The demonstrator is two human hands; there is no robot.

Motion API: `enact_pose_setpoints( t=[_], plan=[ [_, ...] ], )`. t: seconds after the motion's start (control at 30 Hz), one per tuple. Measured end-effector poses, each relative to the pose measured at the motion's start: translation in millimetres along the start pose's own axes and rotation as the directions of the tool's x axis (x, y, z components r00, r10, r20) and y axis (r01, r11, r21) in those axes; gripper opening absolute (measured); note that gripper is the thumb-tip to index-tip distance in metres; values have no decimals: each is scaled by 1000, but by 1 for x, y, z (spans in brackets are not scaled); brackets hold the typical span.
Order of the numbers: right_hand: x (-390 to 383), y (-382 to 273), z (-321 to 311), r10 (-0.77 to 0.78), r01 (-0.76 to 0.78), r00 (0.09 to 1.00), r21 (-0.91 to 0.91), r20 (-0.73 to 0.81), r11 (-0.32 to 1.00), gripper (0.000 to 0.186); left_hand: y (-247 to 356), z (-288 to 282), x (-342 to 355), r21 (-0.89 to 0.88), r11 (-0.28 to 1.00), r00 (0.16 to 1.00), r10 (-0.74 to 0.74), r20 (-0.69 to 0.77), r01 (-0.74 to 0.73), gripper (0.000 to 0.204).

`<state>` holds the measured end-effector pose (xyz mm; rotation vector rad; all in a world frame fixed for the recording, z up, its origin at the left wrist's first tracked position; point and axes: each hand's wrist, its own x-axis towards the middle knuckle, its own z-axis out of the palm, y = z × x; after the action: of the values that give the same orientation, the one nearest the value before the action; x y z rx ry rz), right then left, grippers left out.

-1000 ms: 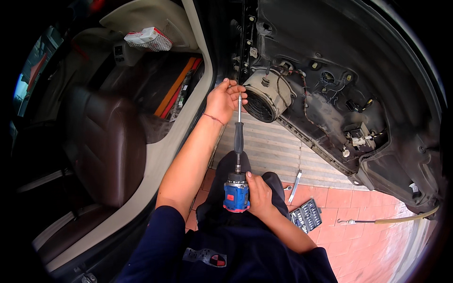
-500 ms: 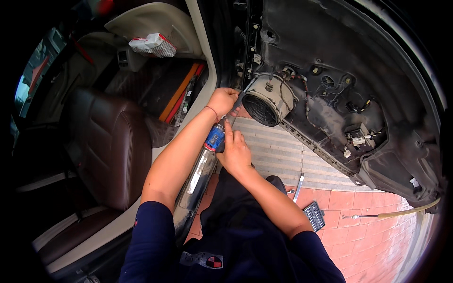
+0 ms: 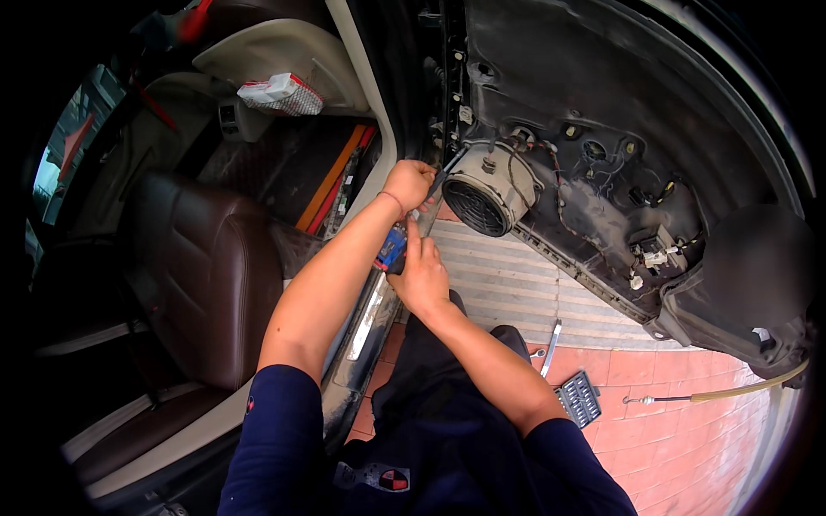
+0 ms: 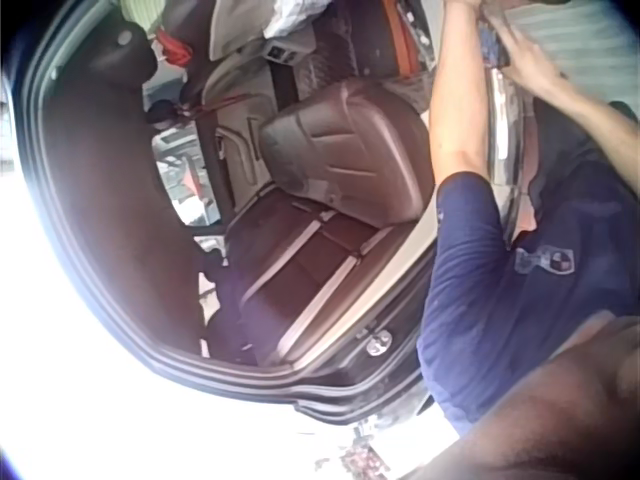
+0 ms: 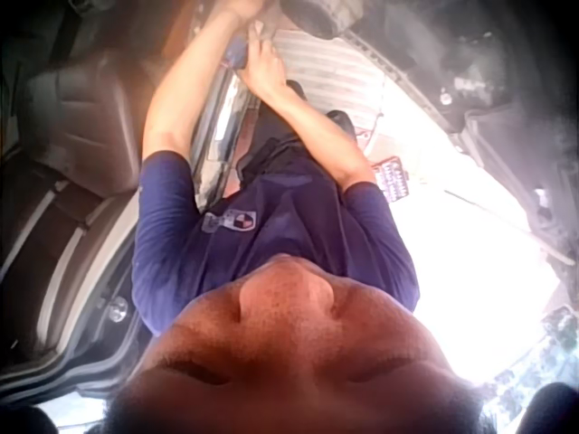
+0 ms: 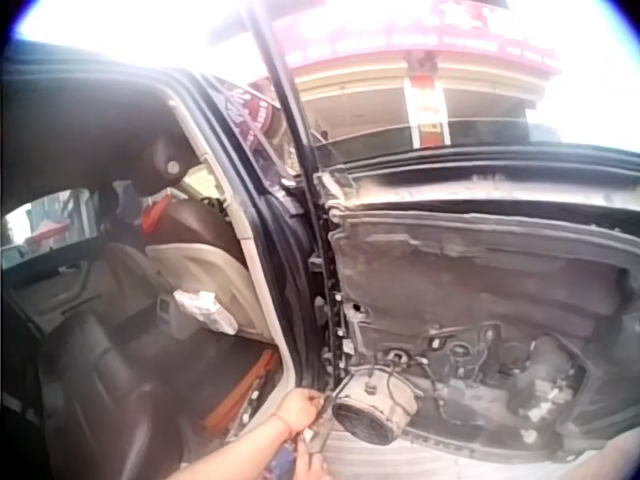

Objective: The person removes an audio speaker from a car door using an electric drill and then positions a gray protective cover onto the door panel by hand.

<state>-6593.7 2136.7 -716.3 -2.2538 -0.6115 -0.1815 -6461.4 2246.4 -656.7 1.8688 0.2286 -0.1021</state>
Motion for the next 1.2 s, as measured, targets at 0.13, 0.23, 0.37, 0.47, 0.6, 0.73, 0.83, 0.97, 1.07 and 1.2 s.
enact_pose_setpoints(
  t=[0.13, 0.23, 0.37, 0.47, 0.6, 0.73, 0.83, 0.97, 1.07, 1.2],
  plan=[
    [-2, 3, 1, -11, 11, 1000, 9, -5, 1000, 117, 3, 2, -4, 29, 1000, 1000, 9, -5, -9, 26],
    [-2, 4, 5, -18, 18, 1000, 6, -5, 1000, 119, -1, 0, -2, 33, 999, 1000, 2, -4, -1, 25],
    [-2, 6, 6, -26, 26, 1000, -2, -9, 1000, 119, -2, 0, -3, 14, 1000, 1000, 9, -13, -9, 26],
    [-4, 9, 11, -13, 14, 999, 14, -44, 1000, 114, 0, 1, -4, 15, 1000, 1000, 12, -8, -12, 25],
    [2, 6, 24, 47, -44, 996, 47, -74, 998, 114, -1, -5, -1, 9, 1000, 1000, 13, 3, -13, 24],
    [8, -3, 38, 41, -32, 991, 71, -124, 997, 117, -13, -28, 11, 173, 983, 997, 71, -27, -65, 26],
    [9, 6, 40, 23, -8, 983, 84, -182, 996, 118, -3, -29, 10, -64, 997, 997, -35, -65, 30, 29],
    [5, 7, 34, -7, 10, 992, 21, -128, 1000, 121, 7, -30, 21, -71, 995, 995, -78, -59, 74, 32],
    [2, 10, 33, -24, 22, 994, -17, -103, 1000, 121, 4, -18, 51, 186, 982, 999, 41, -22, -37, 32],
    [1, 11, 30, -32, 30, 993, -21, -110, 999, 122, 16, 9, 71, 473, 871, 988, 152, -1, -133, 28]
  ],
)
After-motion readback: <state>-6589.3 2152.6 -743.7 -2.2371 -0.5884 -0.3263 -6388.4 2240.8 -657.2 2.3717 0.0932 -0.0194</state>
